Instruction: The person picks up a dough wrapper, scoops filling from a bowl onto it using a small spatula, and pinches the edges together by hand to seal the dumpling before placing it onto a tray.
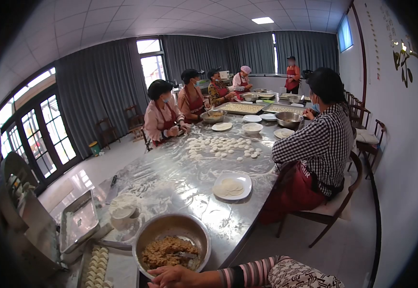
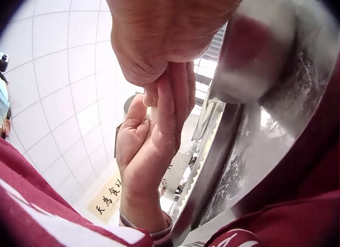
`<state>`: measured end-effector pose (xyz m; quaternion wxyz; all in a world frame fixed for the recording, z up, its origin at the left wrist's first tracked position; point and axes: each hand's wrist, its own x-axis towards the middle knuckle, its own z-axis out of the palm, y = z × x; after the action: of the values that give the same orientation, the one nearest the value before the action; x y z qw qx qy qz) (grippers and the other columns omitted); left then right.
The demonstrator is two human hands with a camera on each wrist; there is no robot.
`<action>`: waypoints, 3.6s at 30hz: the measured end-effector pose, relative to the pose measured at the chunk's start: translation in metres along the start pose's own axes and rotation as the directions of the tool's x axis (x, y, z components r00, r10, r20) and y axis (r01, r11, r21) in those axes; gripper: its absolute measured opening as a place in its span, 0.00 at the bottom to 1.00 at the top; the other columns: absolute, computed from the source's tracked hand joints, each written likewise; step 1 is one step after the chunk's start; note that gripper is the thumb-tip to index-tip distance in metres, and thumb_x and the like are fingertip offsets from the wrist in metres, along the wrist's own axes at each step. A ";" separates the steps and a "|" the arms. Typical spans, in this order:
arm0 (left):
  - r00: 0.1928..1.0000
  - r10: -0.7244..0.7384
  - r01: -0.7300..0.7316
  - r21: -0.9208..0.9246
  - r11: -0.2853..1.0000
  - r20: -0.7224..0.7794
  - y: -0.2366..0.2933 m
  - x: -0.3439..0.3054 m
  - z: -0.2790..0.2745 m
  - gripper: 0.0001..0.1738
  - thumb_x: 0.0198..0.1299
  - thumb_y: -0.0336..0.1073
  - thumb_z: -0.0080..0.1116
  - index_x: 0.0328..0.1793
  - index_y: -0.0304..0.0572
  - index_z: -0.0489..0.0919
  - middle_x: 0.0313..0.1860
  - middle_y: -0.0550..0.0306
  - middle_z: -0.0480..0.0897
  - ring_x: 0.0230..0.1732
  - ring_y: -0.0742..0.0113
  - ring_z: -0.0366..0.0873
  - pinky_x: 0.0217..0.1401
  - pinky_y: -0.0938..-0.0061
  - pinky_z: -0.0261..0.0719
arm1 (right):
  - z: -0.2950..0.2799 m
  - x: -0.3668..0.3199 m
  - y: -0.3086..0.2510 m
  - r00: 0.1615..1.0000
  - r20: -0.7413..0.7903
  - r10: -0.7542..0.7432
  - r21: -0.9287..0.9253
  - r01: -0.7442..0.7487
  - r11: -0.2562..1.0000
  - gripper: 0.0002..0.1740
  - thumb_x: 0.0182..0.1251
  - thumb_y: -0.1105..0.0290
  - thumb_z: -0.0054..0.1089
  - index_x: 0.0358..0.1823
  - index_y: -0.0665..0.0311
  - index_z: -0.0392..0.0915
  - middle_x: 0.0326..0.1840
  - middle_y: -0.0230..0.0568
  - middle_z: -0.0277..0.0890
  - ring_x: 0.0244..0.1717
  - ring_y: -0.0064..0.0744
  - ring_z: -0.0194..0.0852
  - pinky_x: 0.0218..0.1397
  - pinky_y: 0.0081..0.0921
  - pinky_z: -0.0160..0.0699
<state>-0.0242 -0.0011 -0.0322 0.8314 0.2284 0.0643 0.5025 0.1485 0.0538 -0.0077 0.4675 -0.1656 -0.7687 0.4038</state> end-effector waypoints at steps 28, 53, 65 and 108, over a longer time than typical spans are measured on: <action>0.962 0.190 -0.164 0.139 0.977 -0.196 -0.011 0.004 0.015 0.25 0.74 0.49 0.40 0.68 0.38 0.67 0.61 0.55 0.75 0.62 0.62 0.73 0.65 0.64 0.70 | 0.010 -0.005 0.020 0.974 -0.215 0.066 0.269 -0.006 0.963 0.10 0.63 0.77 0.62 0.45 0.69 0.82 0.57 0.50 0.78 0.72 0.52 0.61 0.72 0.43 0.63; 0.907 0.358 -0.269 0.351 0.897 -0.222 -0.021 0.012 0.061 0.34 0.73 0.57 0.39 0.72 0.36 0.58 0.66 0.54 0.69 0.67 0.65 0.68 0.74 0.65 0.61 | 0.001 0.001 -0.008 0.934 -0.349 0.080 0.121 -0.040 0.992 0.09 0.57 0.81 0.66 0.41 0.69 0.85 0.53 0.51 0.81 0.68 0.52 0.67 0.71 0.42 0.65; 0.936 0.330 -0.254 0.418 0.872 -0.122 -0.009 0.007 0.052 0.39 0.72 0.61 0.34 0.74 0.32 0.54 0.71 0.50 0.64 0.72 0.64 0.62 0.75 0.66 0.58 | -0.016 0.008 -0.007 0.989 -0.150 -0.006 0.013 0.008 1.000 0.22 0.53 0.78 0.70 0.52 0.67 0.81 0.61 0.51 0.76 0.70 0.53 0.64 0.71 0.44 0.62; 0.895 0.354 -0.317 0.172 0.933 -0.271 0.010 -0.009 0.035 0.41 0.70 0.64 0.34 0.70 0.32 0.61 0.62 0.51 0.73 0.62 0.65 0.71 0.68 0.68 0.66 | 0.024 0.033 -0.009 0.997 -0.078 -0.011 -0.079 0.005 0.997 0.18 0.52 0.74 0.71 0.46 0.65 0.85 0.58 0.50 0.78 0.71 0.52 0.64 0.71 0.40 0.65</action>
<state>-0.0241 -0.0160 0.0025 0.6971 0.2087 0.1789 0.6622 0.1130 0.0577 0.0130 0.4921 -0.1965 -0.7658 0.3644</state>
